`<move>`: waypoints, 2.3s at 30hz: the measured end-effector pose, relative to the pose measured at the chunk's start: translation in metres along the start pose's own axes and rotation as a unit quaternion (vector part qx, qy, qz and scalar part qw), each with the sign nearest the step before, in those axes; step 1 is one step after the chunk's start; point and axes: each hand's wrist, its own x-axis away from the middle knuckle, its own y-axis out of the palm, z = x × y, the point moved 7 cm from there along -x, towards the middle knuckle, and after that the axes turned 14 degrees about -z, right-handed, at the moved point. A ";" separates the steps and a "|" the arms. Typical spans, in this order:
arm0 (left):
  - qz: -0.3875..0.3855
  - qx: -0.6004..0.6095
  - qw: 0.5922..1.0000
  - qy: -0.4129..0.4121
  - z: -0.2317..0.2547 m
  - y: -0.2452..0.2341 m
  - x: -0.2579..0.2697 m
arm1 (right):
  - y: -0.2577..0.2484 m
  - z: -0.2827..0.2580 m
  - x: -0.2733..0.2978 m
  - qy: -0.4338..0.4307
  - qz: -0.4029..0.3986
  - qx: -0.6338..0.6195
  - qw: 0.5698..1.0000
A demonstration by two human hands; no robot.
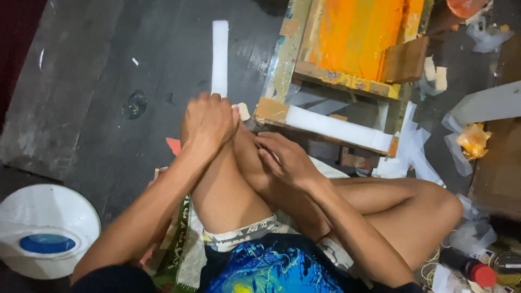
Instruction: The person sits cross-legged and uses a squeegee to spread orange ink across a screen printing frame. They then place a white sheet of paper under the frame, press down, and peel the paper off to reveal the printed design.
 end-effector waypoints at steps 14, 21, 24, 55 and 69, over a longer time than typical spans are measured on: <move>0.005 0.057 0.998 0.009 0.077 0.002 -0.008 | -0.073 0.027 0.032 0.048 0.148 -0.042 0.987; 0.085 0.170 0.952 0.241 0.181 -0.014 -0.043 | -0.105 0.078 0.089 0.121 0.311 0.034 0.942; 0.084 0.175 0.948 0.254 0.185 -0.027 -0.074 | -0.122 0.092 0.108 0.173 0.342 0.055 0.922; -0.028 0.289 0.954 -0.077 0.142 -0.045 -0.219 | -0.291 0.227 -0.046 0.193 0.261 0.096 0.941; 0.038 0.288 0.955 -0.055 0.140 -0.041 -0.218 | -0.221 0.172 -0.010 0.205 0.065 0.082 0.973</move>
